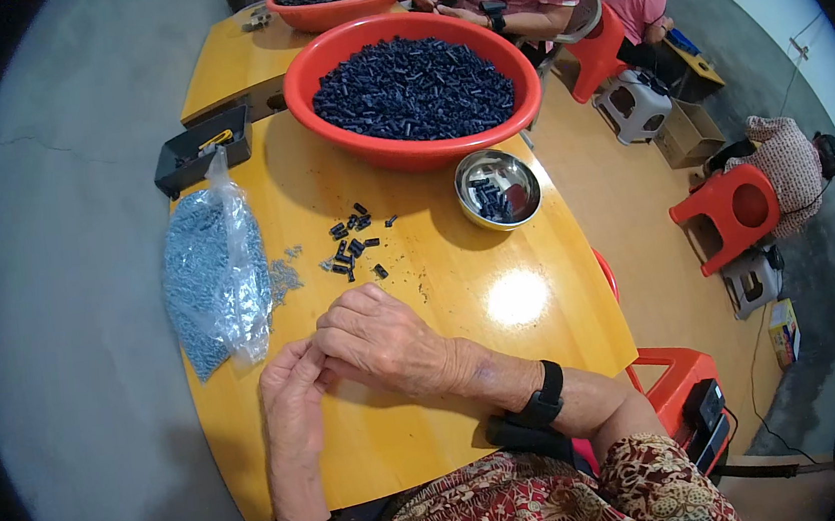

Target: Assembling small black plastic components by hand at a table in a workshop setting.

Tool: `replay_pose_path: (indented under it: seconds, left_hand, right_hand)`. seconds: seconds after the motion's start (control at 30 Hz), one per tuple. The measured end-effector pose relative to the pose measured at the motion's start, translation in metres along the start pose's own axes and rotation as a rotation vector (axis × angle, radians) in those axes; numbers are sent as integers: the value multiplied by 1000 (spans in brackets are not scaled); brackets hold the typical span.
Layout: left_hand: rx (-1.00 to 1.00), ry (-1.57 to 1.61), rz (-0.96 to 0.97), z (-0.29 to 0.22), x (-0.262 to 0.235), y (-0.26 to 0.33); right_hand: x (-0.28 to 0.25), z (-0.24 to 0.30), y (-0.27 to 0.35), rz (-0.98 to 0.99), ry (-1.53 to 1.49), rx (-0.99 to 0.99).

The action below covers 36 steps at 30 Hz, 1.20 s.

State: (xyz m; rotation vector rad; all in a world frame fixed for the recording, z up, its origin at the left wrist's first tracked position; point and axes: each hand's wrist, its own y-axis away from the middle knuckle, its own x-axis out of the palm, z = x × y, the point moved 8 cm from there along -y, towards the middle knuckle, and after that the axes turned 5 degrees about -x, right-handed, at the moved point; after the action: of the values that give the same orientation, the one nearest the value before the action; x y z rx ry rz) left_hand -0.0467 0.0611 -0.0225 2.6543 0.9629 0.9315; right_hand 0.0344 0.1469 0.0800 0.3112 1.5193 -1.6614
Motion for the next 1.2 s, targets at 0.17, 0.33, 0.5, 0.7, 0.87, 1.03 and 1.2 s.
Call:
replay_pose_path:
  seconds: [0.17,0.33,0.5,0.7,0.87,1.03,1.2]
  left_hand:
    - [28,-47,25,1,1,-1]
    - [39,-58,29,0,2,-1]
    - [29,-87,10,-1,2,2]
    - [63,-114,0,1,-2,-1]
    - [54,-151,-115,-8,-5,3]
    - [34,-157,-129,-7,-6,3]
    - [21,-144,-125,-6,-7,3]
  right_hand:
    - [0,-5,3,-6,-45,43]
    - [1,-4,3,-11,-48,23]
    - [1,-1,5,-39,-15,6]
    - [9,-5,6,57,-83,96]
    - [-17,-74,14,82,-70,260]
    - [-10,-102,19,153,56,291]
    - [12,-106,11,253,63,254]
